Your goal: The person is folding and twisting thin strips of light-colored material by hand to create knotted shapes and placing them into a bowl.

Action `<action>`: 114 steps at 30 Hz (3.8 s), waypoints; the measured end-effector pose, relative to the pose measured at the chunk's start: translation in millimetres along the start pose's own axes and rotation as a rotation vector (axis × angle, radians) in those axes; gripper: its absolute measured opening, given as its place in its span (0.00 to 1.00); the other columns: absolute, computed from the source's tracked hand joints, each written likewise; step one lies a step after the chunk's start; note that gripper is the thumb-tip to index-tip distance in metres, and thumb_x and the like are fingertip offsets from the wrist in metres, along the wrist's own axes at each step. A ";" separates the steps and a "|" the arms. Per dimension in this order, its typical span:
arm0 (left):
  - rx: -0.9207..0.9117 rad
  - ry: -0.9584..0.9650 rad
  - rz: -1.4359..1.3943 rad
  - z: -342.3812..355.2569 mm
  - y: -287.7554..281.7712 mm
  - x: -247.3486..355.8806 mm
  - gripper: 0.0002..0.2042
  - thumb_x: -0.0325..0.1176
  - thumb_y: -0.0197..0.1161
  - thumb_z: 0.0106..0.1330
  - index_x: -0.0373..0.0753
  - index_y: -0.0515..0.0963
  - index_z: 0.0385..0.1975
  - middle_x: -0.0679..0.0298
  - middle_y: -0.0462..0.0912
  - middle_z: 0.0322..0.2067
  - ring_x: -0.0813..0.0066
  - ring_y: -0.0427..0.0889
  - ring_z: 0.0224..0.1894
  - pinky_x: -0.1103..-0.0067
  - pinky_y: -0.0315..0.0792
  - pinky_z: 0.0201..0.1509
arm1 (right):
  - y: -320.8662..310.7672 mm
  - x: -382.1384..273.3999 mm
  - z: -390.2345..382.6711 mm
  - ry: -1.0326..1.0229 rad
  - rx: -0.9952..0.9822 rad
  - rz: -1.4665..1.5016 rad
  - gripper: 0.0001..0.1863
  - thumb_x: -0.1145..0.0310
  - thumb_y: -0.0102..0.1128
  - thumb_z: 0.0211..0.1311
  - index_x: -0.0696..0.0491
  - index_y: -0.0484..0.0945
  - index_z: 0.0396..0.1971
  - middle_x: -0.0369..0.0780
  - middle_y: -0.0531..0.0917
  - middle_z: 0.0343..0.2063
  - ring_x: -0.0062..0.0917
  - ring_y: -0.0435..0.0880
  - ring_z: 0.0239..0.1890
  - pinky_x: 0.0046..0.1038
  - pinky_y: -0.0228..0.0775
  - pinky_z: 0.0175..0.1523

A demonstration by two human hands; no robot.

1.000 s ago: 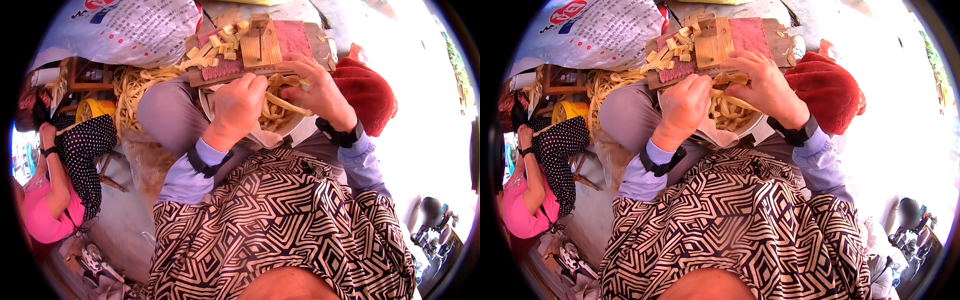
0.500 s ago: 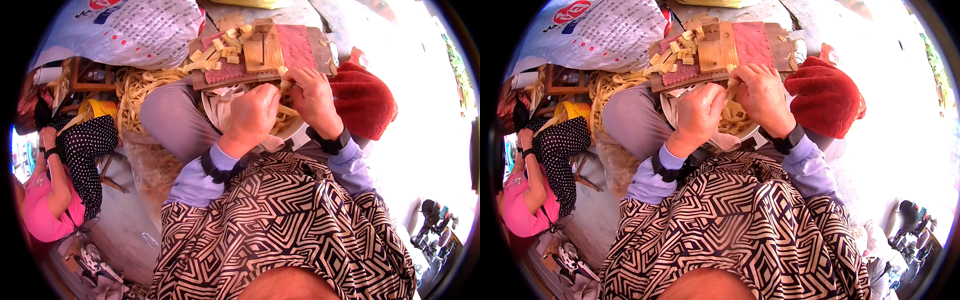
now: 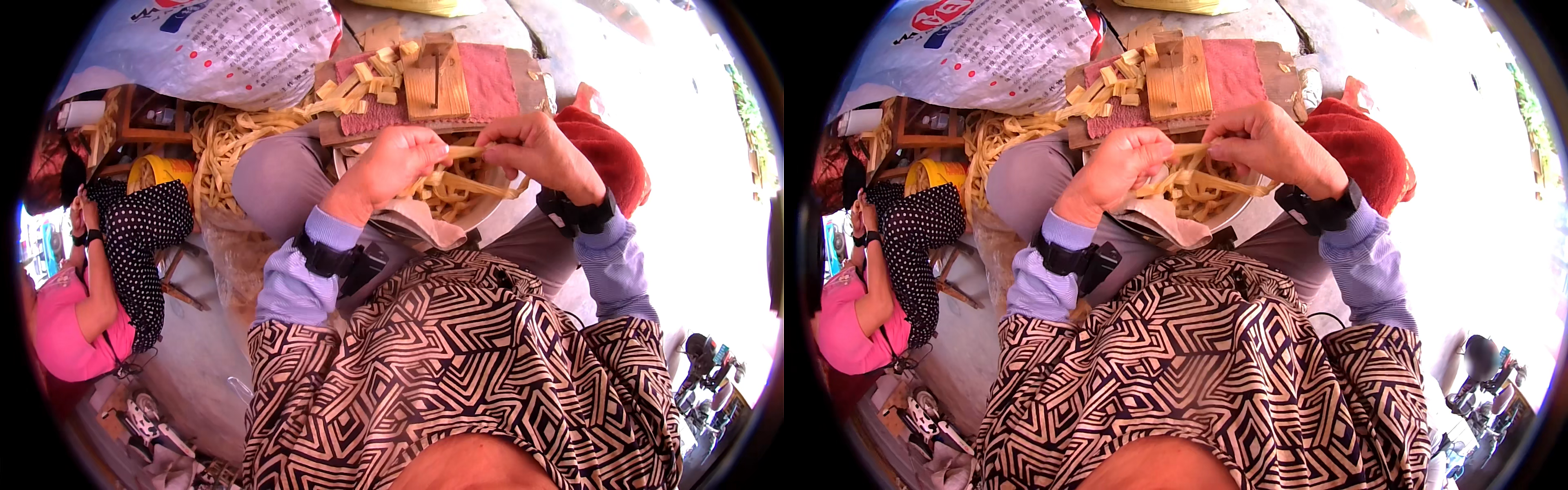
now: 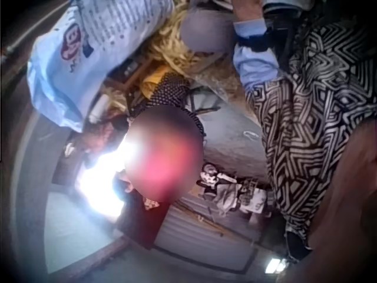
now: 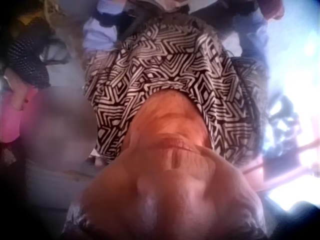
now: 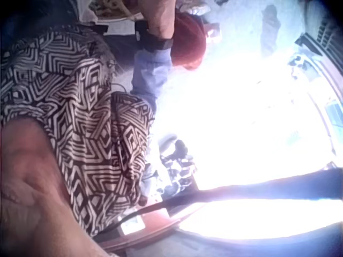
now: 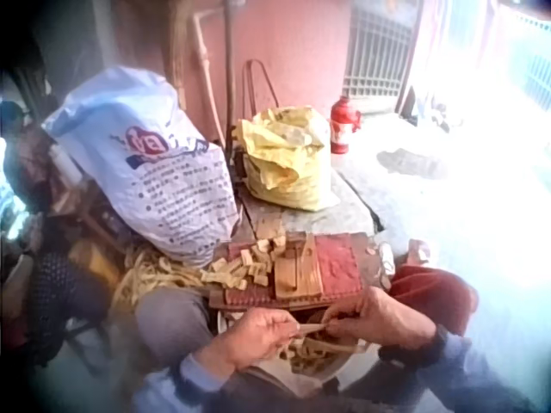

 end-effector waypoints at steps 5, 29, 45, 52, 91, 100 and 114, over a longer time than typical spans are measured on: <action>0.089 0.212 0.299 12.7 -19.3 29.8 0.08 0.33 0.57 0.68 0.35 0.77 0.34 0.76 0.67 0.20 0.90 0.61 0.21 0.89 0.57 0.23 | -15.2 -10.6 17.8 -0.116 0.169 -0.178 0.08 0.72 0.58 0.58 0.60 0.78 0.35 0.41 0.78 0.18 0.21 0.77 0.20 0.24 0.69 0.29; 0.484 0.346 0.762 33.6 -89.3 27.3 0.09 0.35 0.57 0.62 0.36 0.79 0.30 0.53 0.81 0.24 0.60 0.81 0.27 0.68 0.72 0.32 | -19.0 -19.9 20.6 -0.430 0.459 -0.593 0.19 0.68 0.64 0.52 0.53 0.78 0.46 0.47 0.79 0.45 0.41 0.78 0.48 0.34 0.70 0.52; 0.044 0.184 -0.293 11.1 22.5 -2.8 0.10 0.38 0.54 0.69 0.38 0.78 0.36 0.76 0.68 0.18 0.90 0.63 0.19 0.90 0.57 0.22 | 28.0 -1.8 4.1 -0.083 0.234 0.653 0.12 0.68 0.52 0.67 0.61 0.80 0.41 0.30 0.73 0.16 0.11 0.67 0.17 0.17 0.60 0.24; -0.073 0.162 -0.392 10.3 37.1 -10.3 0.09 0.32 0.55 0.68 0.39 0.72 0.45 0.77 0.67 0.23 0.92 0.60 0.22 0.91 0.53 0.21 | 1.1 -24.1 -11.2 -0.235 0.689 -0.468 0.11 0.74 0.56 0.61 0.50 0.82 0.43 0.45 0.81 0.25 0.31 0.84 0.28 0.26 0.73 0.35; 0.503 0.688 1.176 -53.1 29.6 44.1 0.04 0.30 0.58 0.62 0.38 0.74 0.31 0.57 0.76 0.24 0.52 0.76 0.27 0.67 0.69 0.28 | 9.1 -41.5 -23.9 -0.633 0.447 -0.559 0.20 0.72 0.68 0.48 0.54 0.79 0.44 0.43 0.80 0.40 0.29 0.79 0.44 0.30 0.71 0.48; 0.227 0.415 0.607 -22.1 -20.8 61.8 0.09 0.33 0.56 0.67 0.33 0.77 0.34 0.63 0.74 0.21 0.74 0.70 0.22 0.80 0.65 0.28 | -21.8 2.0 14.4 -0.179 0.219 0.161 0.07 0.74 0.59 0.61 0.57 0.81 0.38 0.29 0.77 0.21 0.10 0.74 0.23 0.15 0.68 0.29; 0.485 0.391 0.656 69.6 -93.0 30.9 0.07 0.31 0.59 0.63 0.34 0.77 0.31 0.65 0.75 0.22 0.76 0.72 0.25 0.79 0.66 0.29 | -38.7 34.4 73.3 -0.266 0.597 -0.333 0.08 0.73 0.58 0.55 0.57 0.79 0.35 0.43 0.80 0.23 0.28 0.79 0.25 0.28 0.71 0.34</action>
Point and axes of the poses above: each hand's wrist, its own z-axis towards the middle knuckle, its own y-axis out of the palm, x = y × z, the point moved 10 cm from there along z, towards the middle knuckle
